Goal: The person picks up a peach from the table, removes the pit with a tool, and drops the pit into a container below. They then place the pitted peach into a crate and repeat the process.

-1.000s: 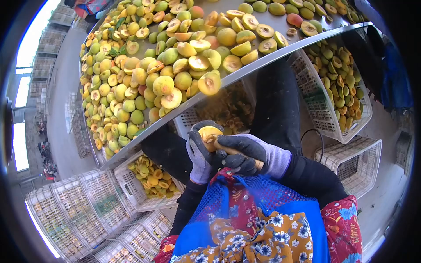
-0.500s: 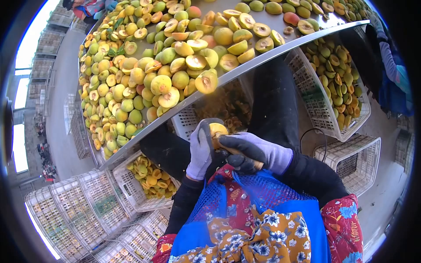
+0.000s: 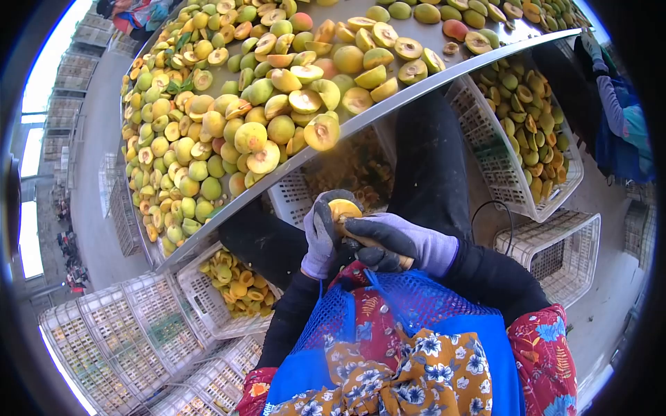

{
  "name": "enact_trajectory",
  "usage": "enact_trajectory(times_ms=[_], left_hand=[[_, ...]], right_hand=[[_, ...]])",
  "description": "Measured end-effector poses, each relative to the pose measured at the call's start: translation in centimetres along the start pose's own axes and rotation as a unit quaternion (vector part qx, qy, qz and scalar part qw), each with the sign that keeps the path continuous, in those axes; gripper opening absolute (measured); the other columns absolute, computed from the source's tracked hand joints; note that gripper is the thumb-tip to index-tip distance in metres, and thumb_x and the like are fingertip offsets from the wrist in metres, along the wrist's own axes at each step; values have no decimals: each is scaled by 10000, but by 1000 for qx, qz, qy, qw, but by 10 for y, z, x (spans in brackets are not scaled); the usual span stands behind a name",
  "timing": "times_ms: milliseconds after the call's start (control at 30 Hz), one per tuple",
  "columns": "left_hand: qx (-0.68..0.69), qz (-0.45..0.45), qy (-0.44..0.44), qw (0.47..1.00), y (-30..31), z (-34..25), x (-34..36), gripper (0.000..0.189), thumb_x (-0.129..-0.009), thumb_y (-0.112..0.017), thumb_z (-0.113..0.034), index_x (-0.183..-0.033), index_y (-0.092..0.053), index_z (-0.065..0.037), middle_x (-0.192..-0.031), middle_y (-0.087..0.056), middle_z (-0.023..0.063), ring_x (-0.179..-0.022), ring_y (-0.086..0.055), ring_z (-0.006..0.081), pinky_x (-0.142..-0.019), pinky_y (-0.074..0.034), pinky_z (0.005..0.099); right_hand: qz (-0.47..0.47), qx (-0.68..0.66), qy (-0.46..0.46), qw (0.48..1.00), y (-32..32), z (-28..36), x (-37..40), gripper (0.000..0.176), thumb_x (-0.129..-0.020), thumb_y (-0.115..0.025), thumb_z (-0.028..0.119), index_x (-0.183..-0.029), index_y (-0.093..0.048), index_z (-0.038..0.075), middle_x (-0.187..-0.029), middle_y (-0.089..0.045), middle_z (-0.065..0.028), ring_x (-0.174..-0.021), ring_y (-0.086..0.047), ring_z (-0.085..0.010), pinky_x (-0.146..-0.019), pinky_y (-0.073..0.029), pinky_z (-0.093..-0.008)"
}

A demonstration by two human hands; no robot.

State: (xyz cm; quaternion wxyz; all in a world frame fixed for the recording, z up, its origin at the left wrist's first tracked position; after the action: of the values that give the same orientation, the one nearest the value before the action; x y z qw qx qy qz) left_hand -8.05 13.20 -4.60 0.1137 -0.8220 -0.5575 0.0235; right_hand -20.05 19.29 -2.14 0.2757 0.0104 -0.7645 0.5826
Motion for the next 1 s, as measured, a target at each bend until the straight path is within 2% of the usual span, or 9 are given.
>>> enact_trajectory(times_ms=[167,333,400,500,600,700,767,900,1000], left_hand=[[-50,6,-76,996,-8,-23,-2,475,-1071,-342,-363,-1114,-603,31,-987,-661,108,-892,-639,172,-817,-515,305],[15,-105,34,994,-3,20,1,513,-1071,-322,-417,-1113,-612,3,-1021,-664,103,-897,-648,181,-816,-526,314],[0,-151,41,988,-1,30,2,522,-1069,-326,-436,-1085,-617,-2,-1020,-664,110,-895,-652,190,-813,-532,322],[-125,-222,47,966,4,29,9,502,-1067,-348,-429,-1043,-615,-5,-978,-655,99,-874,-650,189,-795,-537,328],[-243,-226,28,943,9,20,9,487,-1058,-379,-437,-1027,-603,-6,-940,-642,84,-825,-650,182,-753,-546,325],[107,-305,133,937,29,49,13,499,-1048,-395,-464,-1046,-586,-3,-915,-640,79,-783,-651,172,-679,-554,302],[95,-308,175,930,34,19,23,495,-1040,-400,-481,-1049,-585,-22,-853,-645,85,-669,-658,175,-532,-554,273],[-156,-418,92,890,116,-21,71,498,-1031,-432,-458,-1127,-556,14,-943,-640,120,-729,-664,210,-539,-554,292],[-565,-454,34,688,167,-76,100,481,-1011,-498,-389,-1215,-547,44,-1139,-590,201,-963,-640,281,-703,-549,368]], right_hand=[[141,-172,-68,973,18,-3,-10,368,-1014,-505,402,-978,-462,39,-585,-457,-27,-368,-381,-49,-298,-339,-142],[-118,236,156,952,-7,5,0,382,-988,-549,463,-923,-553,86,-597,-515,-8,-405,-475,-80,-359,-377,-217],[-86,546,355,754,-13,19,0,368,-984,-566,431,-933,-552,67,-613,-531,-28,-449,-518,-137,-420,-423,-265],[-161,630,333,683,6,11,-10,250,-978,-557,266,-963,-538,18,-718,-588,-135,-620,-598,-332,-569,-480,-421],[-253,708,430,500,-9,9,-6,203,-977,-538,209,-958,-522,8,-739,-609,-193,-675,-613,-413,-592,-468,-487],[-350,655,436,508,-11,11,4,202,-985,-538,205,-954,-507,7,-704,-619,-230,-655,-625,-443,-562,-457,-518],[-351,649,398,545,-11,23,8,224,-985,-551,225,-972,-486,11,-702,-624,-226,-667,-651,-402,-578,-478,-491],[-237,500,345,758,7,28,2,247,-1005,-535,288,-1108,-514,64,-674,-606,-74,-536,-603,-196,-484,-450,-349],[-201,337,225,892,5,31,4,329,-1011,-532,326,-1282,-486,146,-696,-586,-21,-440,-499,-66,-380,-360,-204]])
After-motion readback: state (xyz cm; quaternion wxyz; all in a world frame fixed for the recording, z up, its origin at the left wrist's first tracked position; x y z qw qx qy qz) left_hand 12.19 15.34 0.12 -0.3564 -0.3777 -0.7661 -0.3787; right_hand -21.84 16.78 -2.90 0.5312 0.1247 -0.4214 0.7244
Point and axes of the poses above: each hand's wrist, its own x-axis away from the middle knuckle, its own y-axis out of the back of the hand, z = x × y, the point moved 5 cm from there along -x, towards the middle knuckle
